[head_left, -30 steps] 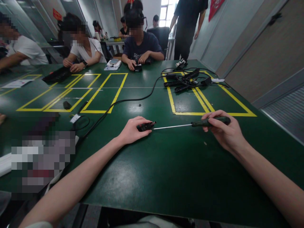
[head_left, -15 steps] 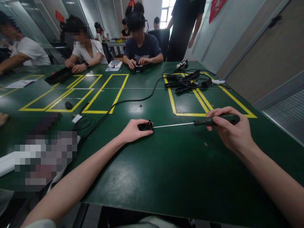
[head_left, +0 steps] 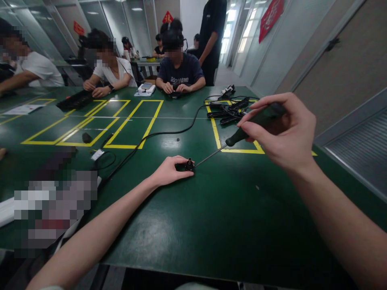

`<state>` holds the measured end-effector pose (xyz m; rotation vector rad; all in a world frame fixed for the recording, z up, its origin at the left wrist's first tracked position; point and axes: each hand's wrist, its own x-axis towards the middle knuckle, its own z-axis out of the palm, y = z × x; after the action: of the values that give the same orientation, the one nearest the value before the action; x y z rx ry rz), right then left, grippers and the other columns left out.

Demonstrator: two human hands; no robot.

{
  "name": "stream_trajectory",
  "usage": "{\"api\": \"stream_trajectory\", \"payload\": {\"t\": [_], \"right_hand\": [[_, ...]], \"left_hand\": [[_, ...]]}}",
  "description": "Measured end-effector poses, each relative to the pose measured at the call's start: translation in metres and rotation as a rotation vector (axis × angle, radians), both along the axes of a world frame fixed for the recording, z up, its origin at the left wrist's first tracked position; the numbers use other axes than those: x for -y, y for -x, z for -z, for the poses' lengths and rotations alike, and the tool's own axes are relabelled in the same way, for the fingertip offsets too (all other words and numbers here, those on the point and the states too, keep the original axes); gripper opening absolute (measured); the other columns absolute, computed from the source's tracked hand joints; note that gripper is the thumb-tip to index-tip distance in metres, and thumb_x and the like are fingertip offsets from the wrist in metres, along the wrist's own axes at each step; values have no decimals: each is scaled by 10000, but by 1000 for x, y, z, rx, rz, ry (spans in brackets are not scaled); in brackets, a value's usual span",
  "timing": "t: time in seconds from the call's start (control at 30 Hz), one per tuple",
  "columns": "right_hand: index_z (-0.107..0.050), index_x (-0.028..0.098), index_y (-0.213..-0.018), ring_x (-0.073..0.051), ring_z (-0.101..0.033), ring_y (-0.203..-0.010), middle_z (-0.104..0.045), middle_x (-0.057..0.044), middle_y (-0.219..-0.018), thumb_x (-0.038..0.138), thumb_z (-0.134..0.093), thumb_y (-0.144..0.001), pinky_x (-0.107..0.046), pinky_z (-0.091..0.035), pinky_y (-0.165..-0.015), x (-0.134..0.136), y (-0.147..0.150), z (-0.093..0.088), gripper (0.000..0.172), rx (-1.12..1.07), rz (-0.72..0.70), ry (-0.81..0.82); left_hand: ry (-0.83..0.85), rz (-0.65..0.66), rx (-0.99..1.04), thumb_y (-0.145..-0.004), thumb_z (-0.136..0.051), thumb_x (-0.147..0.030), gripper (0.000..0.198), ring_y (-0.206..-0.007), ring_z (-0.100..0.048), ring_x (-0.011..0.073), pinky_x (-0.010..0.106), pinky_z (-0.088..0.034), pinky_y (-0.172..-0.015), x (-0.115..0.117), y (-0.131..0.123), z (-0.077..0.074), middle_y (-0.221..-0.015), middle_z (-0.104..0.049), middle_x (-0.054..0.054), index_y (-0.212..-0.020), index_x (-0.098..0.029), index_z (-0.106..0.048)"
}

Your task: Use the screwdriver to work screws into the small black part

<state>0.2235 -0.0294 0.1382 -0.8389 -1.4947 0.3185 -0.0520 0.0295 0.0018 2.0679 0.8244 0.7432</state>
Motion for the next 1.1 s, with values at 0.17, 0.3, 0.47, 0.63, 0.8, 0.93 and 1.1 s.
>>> {"api": "stream_trajectory", "payload": {"t": [0.17,0.3,0.47,0.63,0.8,0.93,1.1], "right_hand": [[-699,244,-965,-116,-691,-625,-756,39,-772,294,-909,-780,-223,-572,-522,-4,6,-1,284,-24,1,-19],[-685,246,-973,-114,-699,-639,-749,38,-790,232,-880,-788,-204,-577,-521,-5,1,6,269,-41,-15,-11],[-679,242,-962,-127,-729,-703,-740,26,-800,176,-829,-809,-227,-581,-590,-3,0,8,224,-13,-43,-29],[-672,265,-943,-164,-742,-773,-716,16,-867,235,-800,-836,-313,-598,-731,0,-2,7,169,121,-14,-114],[-654,318,-940,-161,-614,-631,-664,25,-801,389,-777,-886,-313,-487,-597,12,-8,7,152,379,179,-246],[-633,318,-933,-138,-554,-581,-650,37,-770,372,-739,-923,-284,-421,-540,20,-11,-3,119,485,165,-227],[-670,299,-868,-157,-639,-675,-708,31,-804,433,-767,-889,-297,-469,-625,18,-27,-17,167,581,88,-47]], "left_hand": [[-32,-14,-11,-860,-882,-350,298,-1020,-784,248,391,-607,-987,1,0,-2,-1120,-840,98,-1113,-193,-863],[-54,-24,-24,-870,-877,-364,289,-995,-785,243,373,-610,-955,2,0,-2,-1090,-839,95,-1094,-183,-857],[-80,-49,-56,-874,-871,-383,272,-959,-782,247,365,-606,-906,3,-1,-3,-1042,-839,82,-1060,-184,-850],[-92,-51,-61,-878,-866,-377,274,-966,-784,247,365,-602,-909,5,-1,-3,-1052,-839,88,-1059,-174,-843],[-123,-60,-70,-920,-819,-396,253,-953,-786,246,368,-601,-897,6,-2,-3,-1044,-841,87,-1054,-182,-841],[-145,-62,-76,-917,-816,-392,247,-950,-789,247,360,-603,-886,7,-2,-3,-1034,-840,85,-1052,-186,-840],[-160,-58,-84,-900,-827,-385,246,-948,-791,244,353,-604,-884,6,-1,-3,-1033,-841,79,-1055,-194,-842]]}}
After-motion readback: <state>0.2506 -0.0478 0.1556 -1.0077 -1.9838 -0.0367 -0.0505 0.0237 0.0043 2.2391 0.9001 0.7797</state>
